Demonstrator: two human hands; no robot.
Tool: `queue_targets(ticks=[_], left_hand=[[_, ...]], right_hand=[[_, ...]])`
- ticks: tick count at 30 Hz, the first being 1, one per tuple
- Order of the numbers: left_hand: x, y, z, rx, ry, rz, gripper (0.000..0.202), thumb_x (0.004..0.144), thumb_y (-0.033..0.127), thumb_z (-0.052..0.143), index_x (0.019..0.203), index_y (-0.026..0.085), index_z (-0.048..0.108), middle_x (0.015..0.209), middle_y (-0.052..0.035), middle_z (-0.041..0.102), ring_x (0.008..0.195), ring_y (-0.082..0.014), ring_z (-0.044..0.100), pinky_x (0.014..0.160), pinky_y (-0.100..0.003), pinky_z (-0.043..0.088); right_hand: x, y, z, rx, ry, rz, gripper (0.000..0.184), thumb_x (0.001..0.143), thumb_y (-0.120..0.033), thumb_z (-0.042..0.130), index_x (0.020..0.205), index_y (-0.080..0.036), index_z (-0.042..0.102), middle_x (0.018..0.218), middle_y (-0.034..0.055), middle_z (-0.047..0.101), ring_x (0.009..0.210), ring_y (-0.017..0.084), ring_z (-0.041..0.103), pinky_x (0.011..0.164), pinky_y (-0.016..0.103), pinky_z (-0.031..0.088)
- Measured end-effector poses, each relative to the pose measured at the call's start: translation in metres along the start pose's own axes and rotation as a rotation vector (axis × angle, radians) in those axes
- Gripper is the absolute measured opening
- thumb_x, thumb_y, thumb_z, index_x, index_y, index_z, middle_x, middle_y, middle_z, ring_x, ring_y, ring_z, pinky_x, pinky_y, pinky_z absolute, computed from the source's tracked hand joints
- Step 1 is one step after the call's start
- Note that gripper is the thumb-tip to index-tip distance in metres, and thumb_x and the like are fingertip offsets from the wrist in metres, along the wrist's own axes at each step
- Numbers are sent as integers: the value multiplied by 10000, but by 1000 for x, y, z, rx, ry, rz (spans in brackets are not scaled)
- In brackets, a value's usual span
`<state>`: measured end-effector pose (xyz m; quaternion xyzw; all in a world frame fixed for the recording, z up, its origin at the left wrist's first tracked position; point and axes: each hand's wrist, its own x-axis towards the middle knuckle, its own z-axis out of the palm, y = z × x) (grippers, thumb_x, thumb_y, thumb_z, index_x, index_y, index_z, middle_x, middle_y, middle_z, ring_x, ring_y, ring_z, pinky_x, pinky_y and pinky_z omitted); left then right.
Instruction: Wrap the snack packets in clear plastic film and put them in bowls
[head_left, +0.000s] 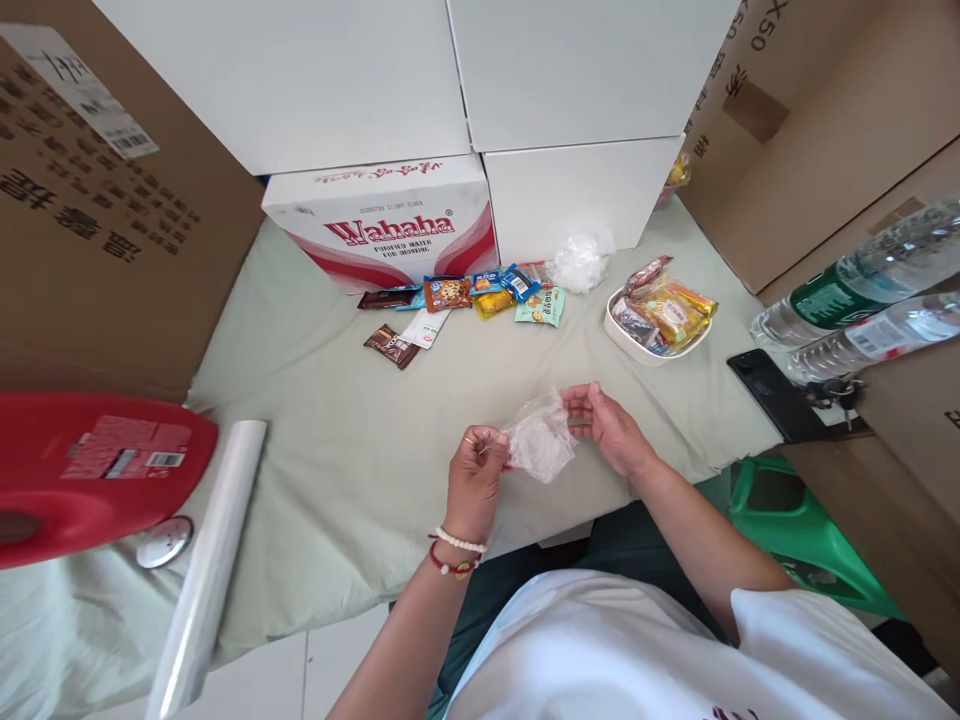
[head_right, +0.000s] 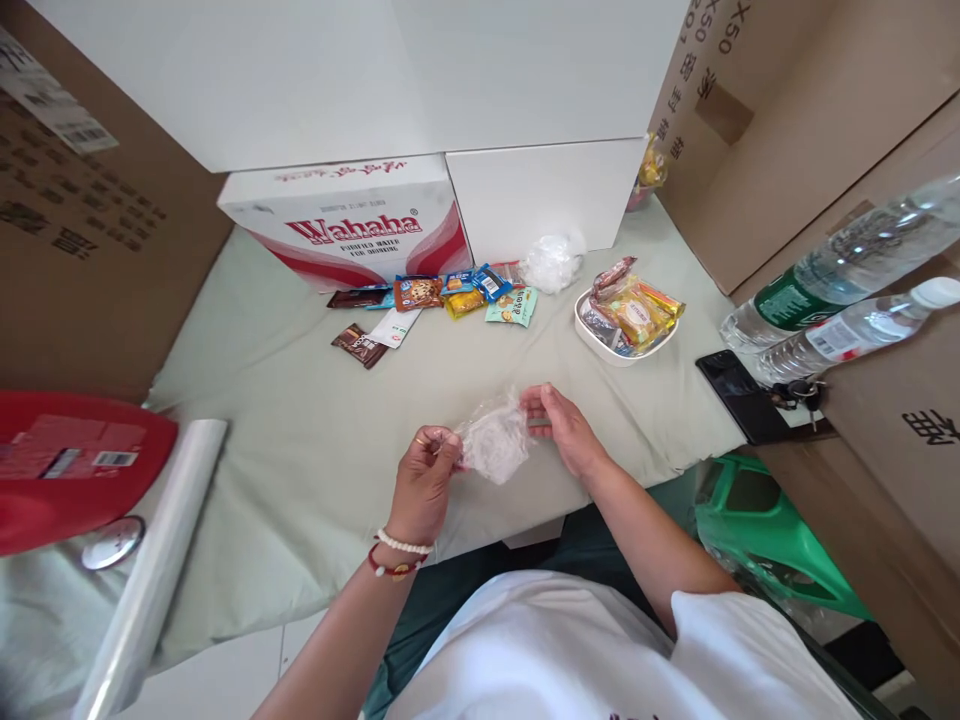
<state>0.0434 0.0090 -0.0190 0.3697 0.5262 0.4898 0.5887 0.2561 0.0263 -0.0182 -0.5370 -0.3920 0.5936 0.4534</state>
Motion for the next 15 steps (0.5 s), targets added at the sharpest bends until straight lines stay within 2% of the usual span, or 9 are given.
queue_targets(ticks=[2,4,5,7,12,15], left_hand=[[0,-4,-1,29,-10,58,382,798,509,831,841,209,598,821,25,611,743,-109,557,719,-249,480],[1,-7,-2,-7,-13,58,388,767,481,863,826,203,599,908,7,639,802,-113,577,766,-258,484],[0,-8,-3,-34,-8,34,402,751,483,874,824,202,597,941,2,641,819,-117,584,769,-262,491],[-1,-9,-5,-88,12,-34,437,722,504,891,831,204,593,943,6,629,816,-119,588,739,-260,505],[-5,-9,-9,-178,69,-134,496,679,558,911,845,210,598,873,29,598,767,-104,574,643,-217,514],[-4,-8,-9,-225,89,-139,497,671,548,918,838,212,592,847,36,605,720,-89,567,603,-197,513]], right_hand=[[1,7,8,-108,-57,6,572,830,-747,678,1155,-276,690,1143,60,734,1029,245,680,895,396,561],[3,15,14,-256,-51,-41,560,742,-633,820,1148,-263,714,1124,52,739,1021,252,681,943,417,544],[4,18,16,-293,-26,-63,528,730,-596,839,1117,-253,732,1100,50,741,1004,251,682,951,422,538],[5,21,16,-254,-1,-89,452,772,-586,807,1059,-239,765,1086,55,746,997,249,687,949,418,535],[2,13,0,-52,-103,-123,391,839,-613,778,972,-249,827,1229,68,741,1198,257,651,1031,385,489],[-3,9,-12,-15,-13,-123,394,858,-632,761,970,-263,839,1197,59,752,1128,235,655,941,352,513]])
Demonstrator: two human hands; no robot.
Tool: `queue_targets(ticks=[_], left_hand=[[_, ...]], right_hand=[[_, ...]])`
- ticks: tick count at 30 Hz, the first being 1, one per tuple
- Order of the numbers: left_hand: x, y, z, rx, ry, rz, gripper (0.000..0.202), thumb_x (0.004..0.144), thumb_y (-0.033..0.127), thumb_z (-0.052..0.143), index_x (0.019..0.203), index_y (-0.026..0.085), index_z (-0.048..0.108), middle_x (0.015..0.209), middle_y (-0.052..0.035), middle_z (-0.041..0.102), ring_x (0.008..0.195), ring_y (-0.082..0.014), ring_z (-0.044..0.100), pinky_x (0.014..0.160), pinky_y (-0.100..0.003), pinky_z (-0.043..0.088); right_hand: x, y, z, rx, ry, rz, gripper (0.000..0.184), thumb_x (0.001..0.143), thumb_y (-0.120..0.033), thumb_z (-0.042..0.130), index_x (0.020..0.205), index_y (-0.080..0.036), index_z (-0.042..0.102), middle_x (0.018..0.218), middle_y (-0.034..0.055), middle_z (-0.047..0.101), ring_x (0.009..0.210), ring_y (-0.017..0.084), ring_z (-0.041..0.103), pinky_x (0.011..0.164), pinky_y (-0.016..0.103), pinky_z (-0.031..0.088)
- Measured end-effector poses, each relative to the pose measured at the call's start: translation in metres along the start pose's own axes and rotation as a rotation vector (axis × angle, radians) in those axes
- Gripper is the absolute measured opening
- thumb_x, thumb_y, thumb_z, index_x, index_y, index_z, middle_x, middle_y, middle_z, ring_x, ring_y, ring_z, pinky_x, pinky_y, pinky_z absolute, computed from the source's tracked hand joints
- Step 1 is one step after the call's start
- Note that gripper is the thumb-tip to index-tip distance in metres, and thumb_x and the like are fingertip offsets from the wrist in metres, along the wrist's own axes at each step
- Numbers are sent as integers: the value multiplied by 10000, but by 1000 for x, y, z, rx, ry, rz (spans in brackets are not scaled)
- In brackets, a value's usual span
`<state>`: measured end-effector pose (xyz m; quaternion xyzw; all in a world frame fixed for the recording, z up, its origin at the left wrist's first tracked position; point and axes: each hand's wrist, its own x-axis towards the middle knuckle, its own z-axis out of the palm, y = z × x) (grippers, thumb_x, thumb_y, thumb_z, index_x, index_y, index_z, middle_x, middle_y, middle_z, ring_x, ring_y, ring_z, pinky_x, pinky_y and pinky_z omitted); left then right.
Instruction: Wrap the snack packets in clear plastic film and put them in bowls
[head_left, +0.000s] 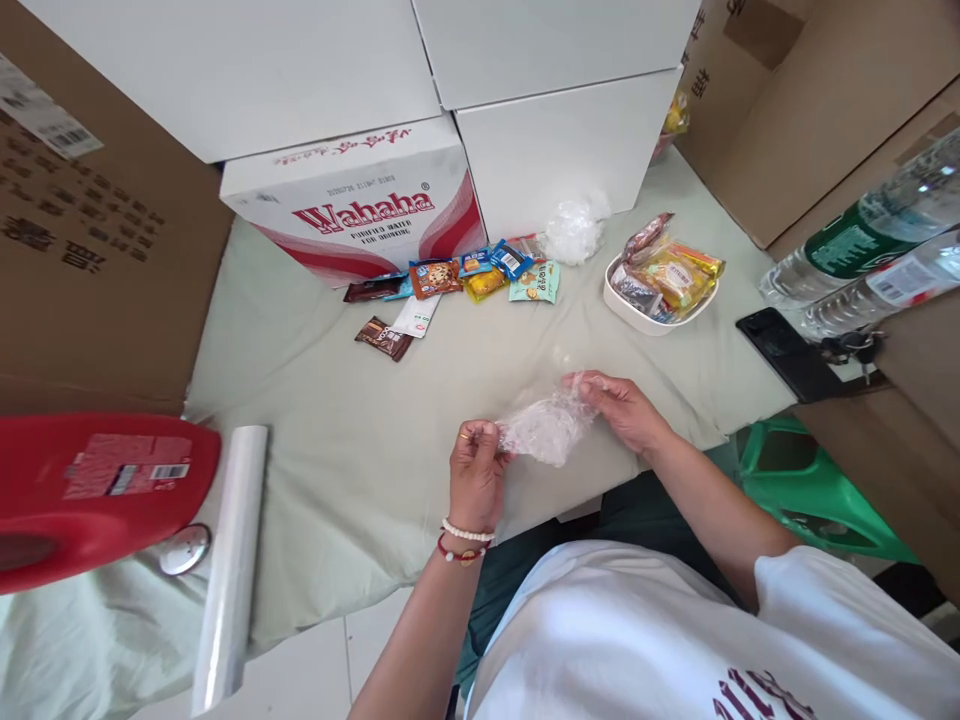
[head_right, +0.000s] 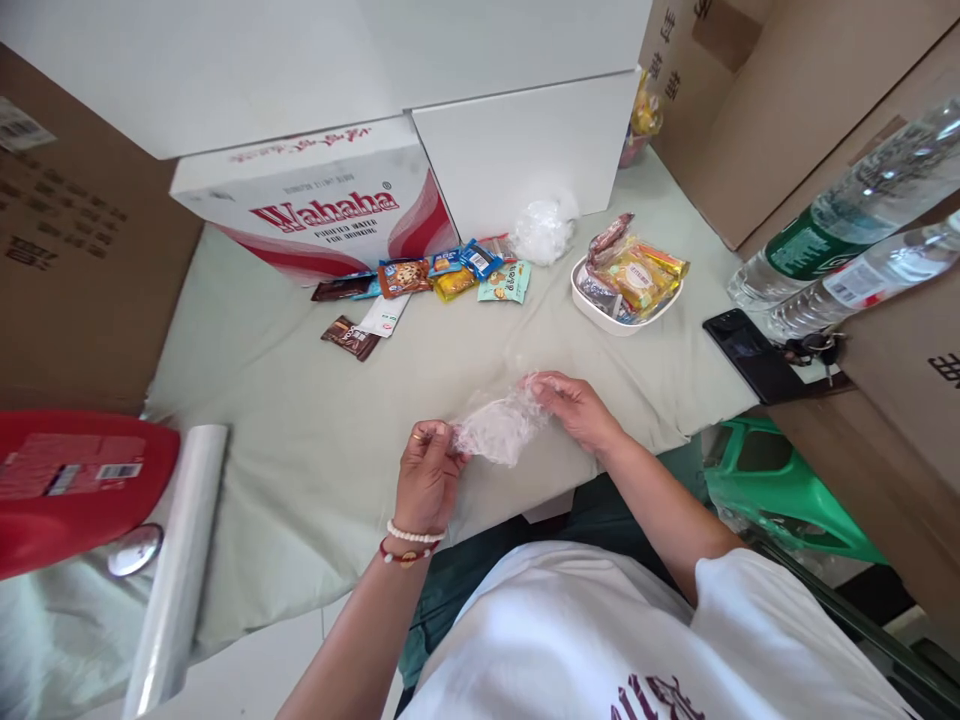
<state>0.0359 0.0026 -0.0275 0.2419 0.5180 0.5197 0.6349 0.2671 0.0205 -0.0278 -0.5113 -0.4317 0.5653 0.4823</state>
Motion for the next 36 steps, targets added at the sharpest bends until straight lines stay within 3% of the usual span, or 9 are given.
queue_targets(ticks=[3,6,10,15,20,25,29,33,36], left_hand=[[4,0,-2,-25,32,3,483,679,536,913,862,222,595,821,48,610,689,-86,591,565,-184,508],[9,1,-7,-40,34,-7,458,709,527,893,897,231,599,837,51,637,693,-95,642,547,-179,507],[15,5,-13,-93,25,16,423,745,489,884,922,236,595,943,29,702,798,-123,707,688,-249,599],[22,12,-18,-229,10,8,390,758,443,894,919,248,597,995,1,741,968,-195,741,850,-385,634],[23,14,-18,-314,15,-11,374,746,390,910,888,244,596,1051,-17,759,1129,-257,727,995,-509,597],[18,16,-8,-293,-18,-15,327,801,415,860,917,251,601,1117,-25,740,1194,-268,697,1039,-540,565],[9,12,-5,-243,-11,-26,422,769,443,872,1086,287,640,1335,-55,652,1333,-278,610,1083,-496,537],[-3,-7,-4,-18,115,48,633,631,291,950,1177,288,630,1434,-71,593,1389,-240,552,1147,-411,475],[-7,-19,1,235,158,68,485,657,345,924,1057,225,677,1188,-76,702,1169,-218,657,1047,-375,511]], right_hand=[[-7,-4,-17,64,122,-15,351,848,-596,792,1002,-283,839,1217,45,735,803,145,614,642,274,488],[-17,-13,-39,128,15,-45,258,832,-500,845,1000,-305,846,1169,52,736,630,97,522,509,251,410],[-32,-31,-66,-39,-406,-221,73,894,-344,818,931,-301,864,1149,82,746,920,178,689,807,336,557],[-48,-43,-81,-546,-818,-197,233,1016,-273,629,1016,-298,861,1296,102,731,1178,229,659,1013,420,531],[-51,-58,-73,-773,-563,-227,283,1032,-259,555,1068,-316,830,1204,77,743,1106,217,690,971,397,555],[-38,-43,9,-825,-327,-361,363,986,-382,669,1323,-247,688,1196,115,689,1095,261,636,910,404,567],[-22,-2,60,-1017,-166,-283,168,947,-233,693,1108,-205,733,1065,118,700,1058,293,600,838,403,536],[-15,20,67,-763,-73,-246,87,958,-172,633,947,-213,708,906,42,668,845,190,614,771,323,486],[-16,21,67,-517,-59,-195,43,926,-224,663,911,-214,703,837,3,646,718,144,569,706,292,454]])
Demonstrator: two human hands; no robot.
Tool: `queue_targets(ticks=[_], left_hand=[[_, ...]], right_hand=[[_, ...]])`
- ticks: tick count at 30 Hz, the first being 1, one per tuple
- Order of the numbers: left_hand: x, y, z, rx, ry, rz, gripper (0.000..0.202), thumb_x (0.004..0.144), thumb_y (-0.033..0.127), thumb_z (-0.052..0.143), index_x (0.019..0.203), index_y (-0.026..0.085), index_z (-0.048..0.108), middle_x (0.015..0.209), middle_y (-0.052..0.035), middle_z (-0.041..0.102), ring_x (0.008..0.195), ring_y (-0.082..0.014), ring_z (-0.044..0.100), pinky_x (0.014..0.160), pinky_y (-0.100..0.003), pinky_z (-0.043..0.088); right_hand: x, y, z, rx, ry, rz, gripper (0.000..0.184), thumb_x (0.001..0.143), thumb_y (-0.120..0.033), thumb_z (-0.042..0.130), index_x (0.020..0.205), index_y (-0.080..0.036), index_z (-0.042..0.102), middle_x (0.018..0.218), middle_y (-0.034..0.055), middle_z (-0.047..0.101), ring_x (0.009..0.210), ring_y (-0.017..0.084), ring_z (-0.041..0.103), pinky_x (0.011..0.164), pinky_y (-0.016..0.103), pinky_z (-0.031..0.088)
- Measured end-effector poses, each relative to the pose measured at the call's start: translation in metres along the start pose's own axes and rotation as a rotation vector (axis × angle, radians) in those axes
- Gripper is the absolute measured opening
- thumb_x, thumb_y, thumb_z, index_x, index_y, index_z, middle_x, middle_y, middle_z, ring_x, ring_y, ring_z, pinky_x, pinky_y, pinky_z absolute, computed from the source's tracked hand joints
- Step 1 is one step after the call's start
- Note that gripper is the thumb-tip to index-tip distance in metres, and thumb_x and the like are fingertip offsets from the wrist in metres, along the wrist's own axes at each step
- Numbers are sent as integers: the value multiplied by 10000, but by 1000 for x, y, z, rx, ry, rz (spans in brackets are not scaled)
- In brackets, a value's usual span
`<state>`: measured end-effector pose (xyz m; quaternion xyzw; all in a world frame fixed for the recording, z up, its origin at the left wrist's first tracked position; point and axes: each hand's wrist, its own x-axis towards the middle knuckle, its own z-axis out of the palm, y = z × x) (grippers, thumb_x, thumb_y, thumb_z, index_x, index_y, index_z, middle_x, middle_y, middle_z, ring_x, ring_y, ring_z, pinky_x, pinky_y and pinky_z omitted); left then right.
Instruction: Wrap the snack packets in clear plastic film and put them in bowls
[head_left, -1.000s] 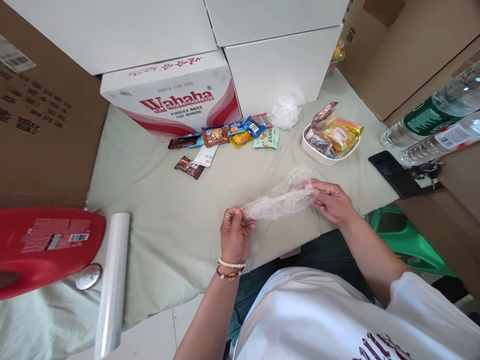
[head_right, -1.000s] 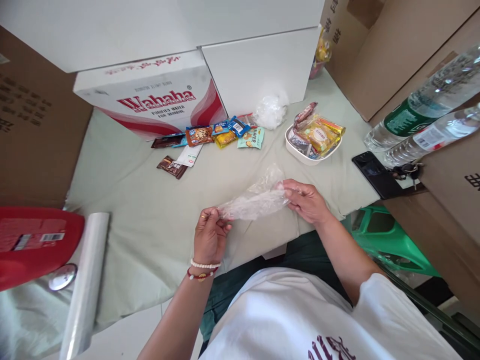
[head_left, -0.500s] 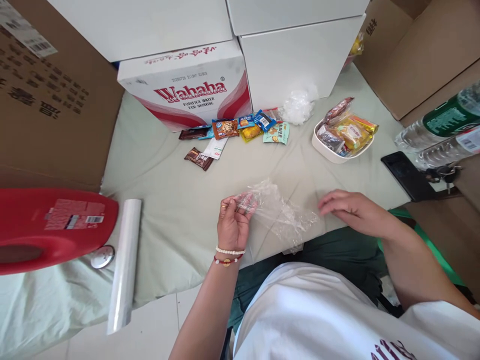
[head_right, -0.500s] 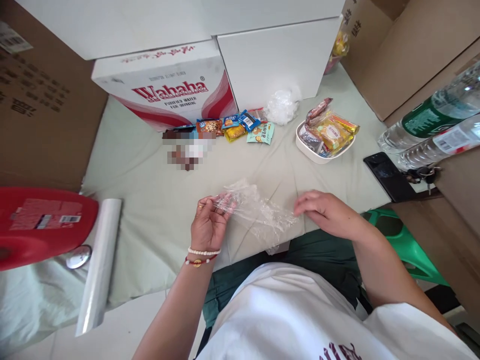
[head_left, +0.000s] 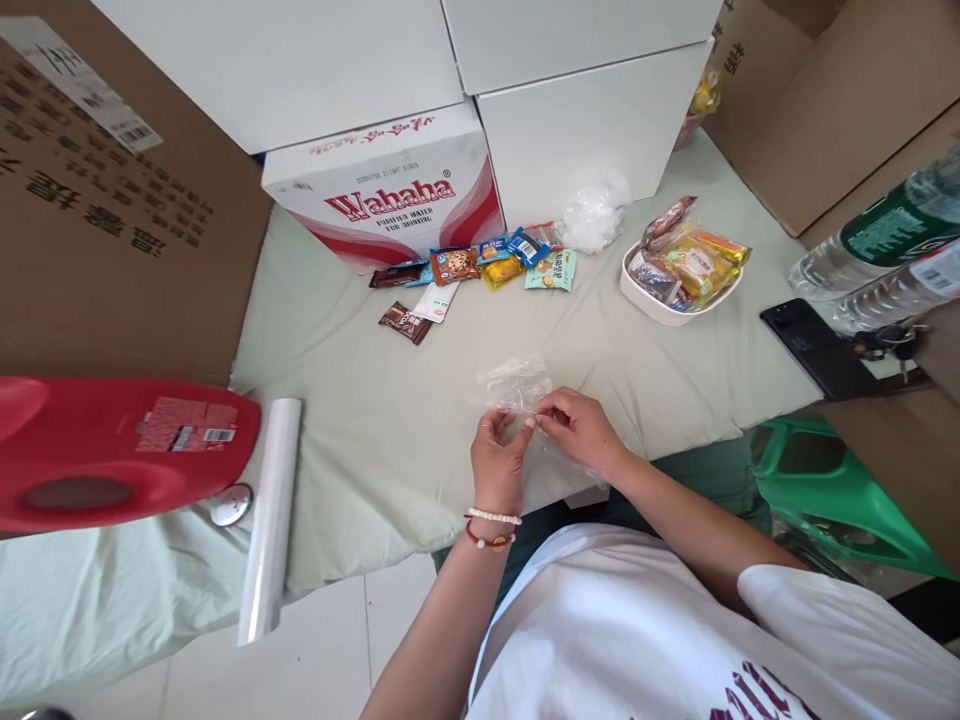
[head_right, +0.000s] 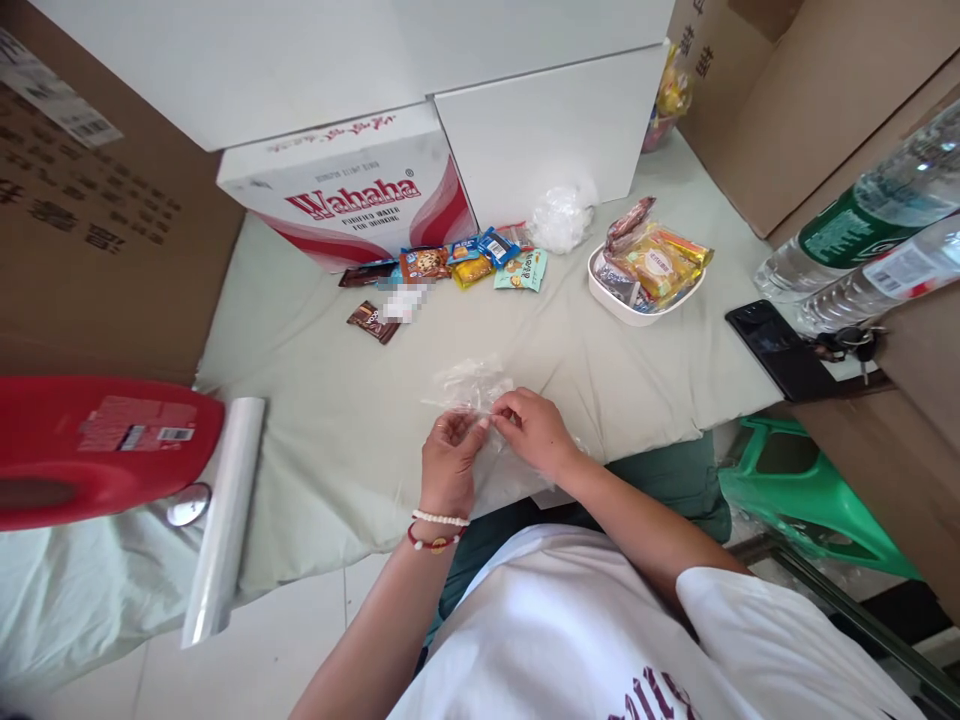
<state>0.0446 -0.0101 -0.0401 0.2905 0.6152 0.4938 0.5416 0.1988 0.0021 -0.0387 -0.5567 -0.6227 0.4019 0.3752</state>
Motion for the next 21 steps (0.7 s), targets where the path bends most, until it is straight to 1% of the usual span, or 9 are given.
queue_targets(ticks=[2,4,8,10,12,15,17,19,21], left_hand=[[-1,0,5,89,-27,0,389,678,424,898,907,189,690,934,-45,721,945,-194,681,894,-342,538],[0,3,7,42,-67,-40,396,687,479,880,845,183,670,819,-17,707,819,-166,668,785,-314,532],[2,12,6,-195,-111,-153,449,675,481,888,872,198,599,895,-17,737,801,-149,698,766,-318,568],[5,14,3,-244,-76,-151,439,710,477,861,879,212,553,864,4,722,774,-143,701,743,-315,578],[9,14,0,-238,-9,-128,392,779,481,796,888,226,519,803,37,685,700,-123,677,667,-275,554],[18,14,-5,-146,138,-50,292,869,457,694,878,231,509,673,85,581,531,-80,547,520,-204,424],[25,16,-11,-52,205,59,242,906,430,654,870,227,526,626,96,530,481,-70,466,482,-203,360],[33,19,-21,47,221,179,223,938,426,624,883,225,545,619,95,521,475,-74,446,484,-216,350],[40,23,-34,144,231,273,226,966,442,595,909,227,557,639,86,544,481,-82,468,504,-230,371]], right_hand=[[0,0,-1,150,10,59,76,896,-285,688,880,-211,700,798,-10,637,687,137,549,676,285,439],[1,1,-5,304,10,120,163,865,-372,722,865,-210,702,782,-15,647,694,140,553,679,286,443],[3,6,-21,521,62,220,313,797,-511,799,885,-223,715,798,-24,667,760,143,580,761,293,477],[3,8,-29,564,117,246,351,779,-545,818,884,-230,705,811,-25,654,769,139,572,773,291,488],[3,8,-35,633,144,279,381,779,-575,818,881,-238,672,857,-17,658,797,141,587,775,292,513],[4,7,-41,759,143,357,441,738,-592,854,882,-253,612,920,-10,673,846,151,633,747,288,559],[6,9,-44,777,141,401,471,707,-590,878,881,-251,601,921,-8,686,820,144,640,689,267,565],[11,12,-50,749,143,427,476,704,-590,883,883,-241,613,899,-3,697,762,129,627,621,240,545],[18,18,-56,704,135,437,473,711,-592,878,878,-229,624,868,3,704,711,119,613,578,230,528]])
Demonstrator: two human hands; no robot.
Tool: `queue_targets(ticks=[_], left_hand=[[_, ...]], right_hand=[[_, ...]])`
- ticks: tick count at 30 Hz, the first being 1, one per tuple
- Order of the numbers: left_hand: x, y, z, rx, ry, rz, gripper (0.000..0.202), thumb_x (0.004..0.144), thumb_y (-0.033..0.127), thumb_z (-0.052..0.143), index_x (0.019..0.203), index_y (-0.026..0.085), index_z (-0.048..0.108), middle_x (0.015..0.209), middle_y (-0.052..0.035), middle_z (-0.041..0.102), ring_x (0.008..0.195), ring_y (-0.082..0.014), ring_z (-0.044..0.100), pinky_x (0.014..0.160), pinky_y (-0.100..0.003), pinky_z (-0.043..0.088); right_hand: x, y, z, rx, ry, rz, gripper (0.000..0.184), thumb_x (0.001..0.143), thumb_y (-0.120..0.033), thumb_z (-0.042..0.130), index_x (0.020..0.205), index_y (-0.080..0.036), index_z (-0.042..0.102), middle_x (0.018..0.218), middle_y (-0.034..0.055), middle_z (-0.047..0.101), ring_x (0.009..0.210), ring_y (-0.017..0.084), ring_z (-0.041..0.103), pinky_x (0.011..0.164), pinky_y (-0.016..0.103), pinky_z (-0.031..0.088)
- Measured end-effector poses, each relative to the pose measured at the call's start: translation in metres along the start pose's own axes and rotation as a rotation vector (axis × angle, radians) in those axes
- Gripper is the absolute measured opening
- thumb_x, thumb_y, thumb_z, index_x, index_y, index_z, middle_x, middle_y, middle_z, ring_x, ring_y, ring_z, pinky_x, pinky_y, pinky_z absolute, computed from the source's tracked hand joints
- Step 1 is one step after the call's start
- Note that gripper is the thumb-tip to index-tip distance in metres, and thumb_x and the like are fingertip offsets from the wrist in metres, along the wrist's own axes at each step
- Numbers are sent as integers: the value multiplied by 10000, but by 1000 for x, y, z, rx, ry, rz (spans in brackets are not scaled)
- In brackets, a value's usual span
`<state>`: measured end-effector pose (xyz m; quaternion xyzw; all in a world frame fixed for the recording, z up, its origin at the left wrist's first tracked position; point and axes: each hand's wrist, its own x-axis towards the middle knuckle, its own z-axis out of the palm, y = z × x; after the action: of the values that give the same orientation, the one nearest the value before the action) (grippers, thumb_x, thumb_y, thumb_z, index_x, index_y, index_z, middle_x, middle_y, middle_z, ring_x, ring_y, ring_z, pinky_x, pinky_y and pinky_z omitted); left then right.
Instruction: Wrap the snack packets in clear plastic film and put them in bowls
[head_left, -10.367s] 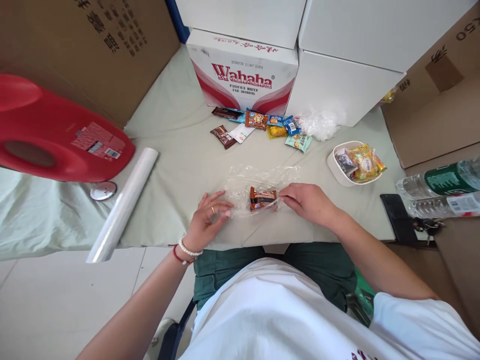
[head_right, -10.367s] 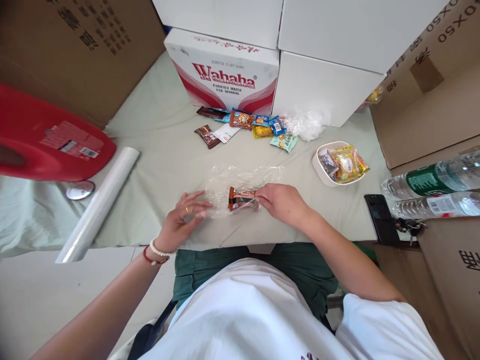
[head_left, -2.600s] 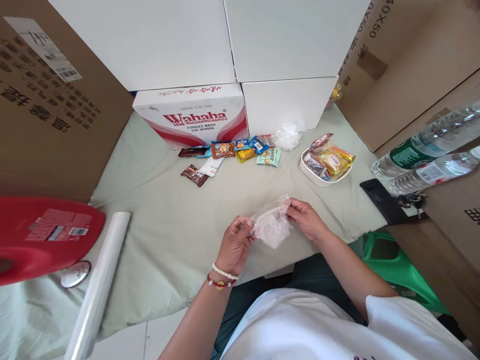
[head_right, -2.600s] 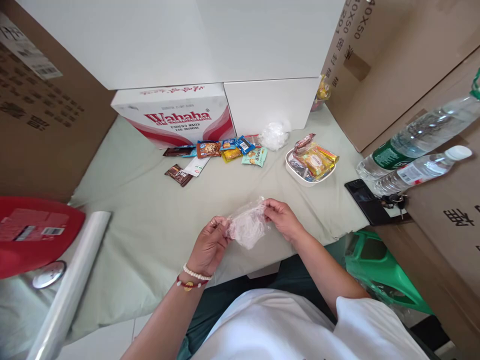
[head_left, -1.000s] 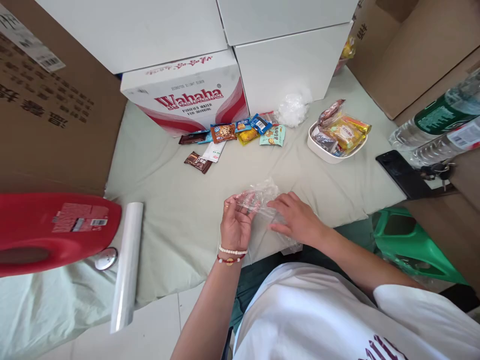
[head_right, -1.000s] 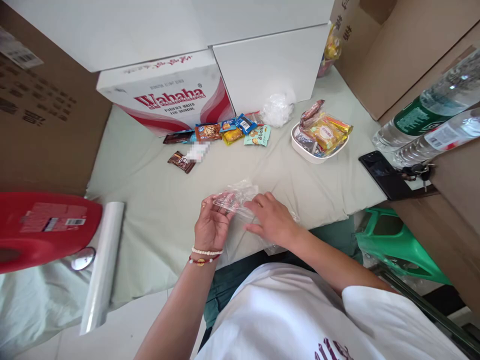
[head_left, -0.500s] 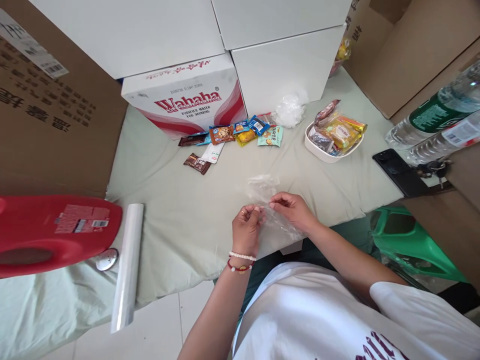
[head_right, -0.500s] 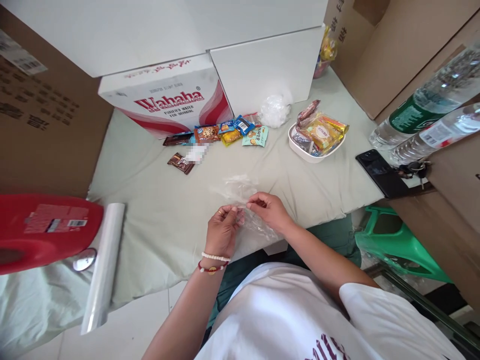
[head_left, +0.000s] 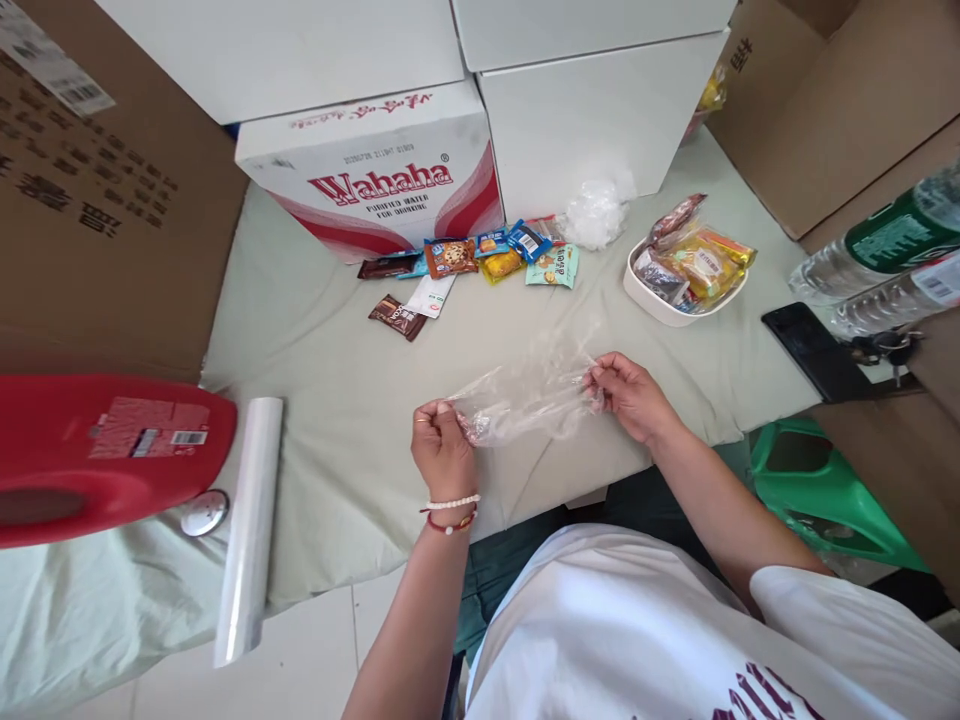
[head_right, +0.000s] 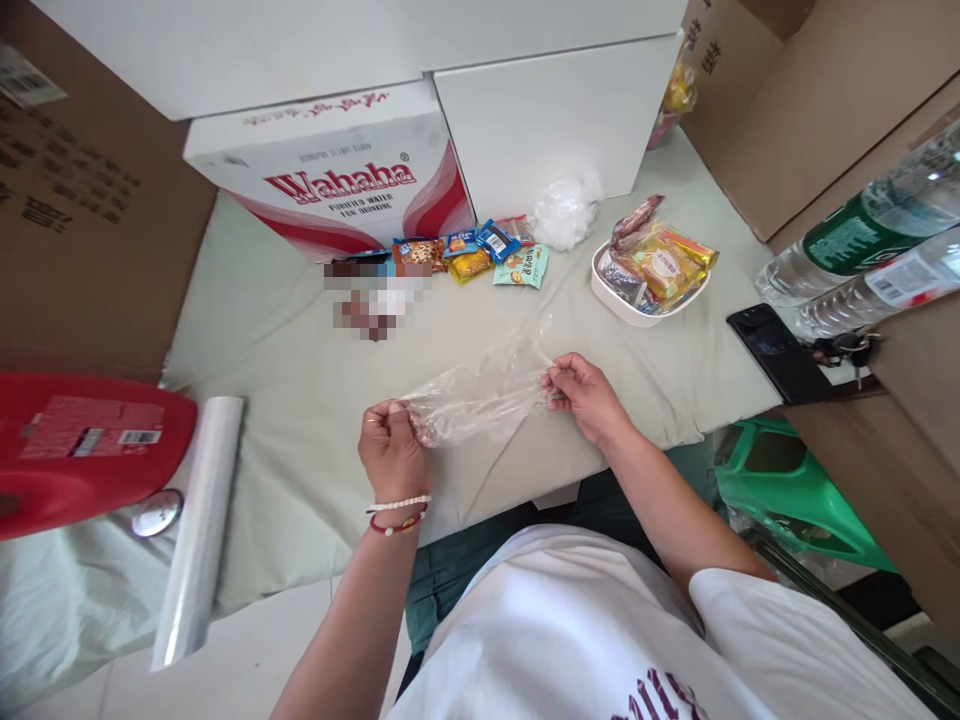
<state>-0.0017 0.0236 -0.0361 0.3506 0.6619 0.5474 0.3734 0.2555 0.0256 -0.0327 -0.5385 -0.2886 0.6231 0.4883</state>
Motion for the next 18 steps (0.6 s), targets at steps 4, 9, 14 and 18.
queue_targets(ticks=[4,9,14,18], left_hand=[[16,-4,-23,146,13,70,201,963,417,593,913,222,580,667,66,580,509,-99,516,565,-248,421],[13,-14,-39,152,-74,43,232,839,345,717,1018,227,625,775,39,653,614,-120,592,646,-259,482],[6,-14,-38,13,-167,-51,245,750,343,803,909,200,683,790,16,666,648,-105,571,652,-243,471],[13,-7,-33,-226,-191,-118,317,685,347,879,881,204,676,858,7,674,739,-108,606,622,-212,441]], right_hand=[[22,-3,-8,-149,-41,2,424,738,-533,872,863,-219,616,837,22,715,670,130,643,572,255,540],[41,-4,-10,-504,-97,-119,181,832,-362,753,837,-227,632,768,14,703,695,167,684,617,287,554],[37,-9,-20,-598,-145,-223,111,826,-334,692,869,-234,671,748,-6,683,697,177,663,703,329,549],[19,-11,-32,-537,-175,-312,180,851,-386,708,954,-240,686,805,-10,696,744,175,662,774,346,546]])
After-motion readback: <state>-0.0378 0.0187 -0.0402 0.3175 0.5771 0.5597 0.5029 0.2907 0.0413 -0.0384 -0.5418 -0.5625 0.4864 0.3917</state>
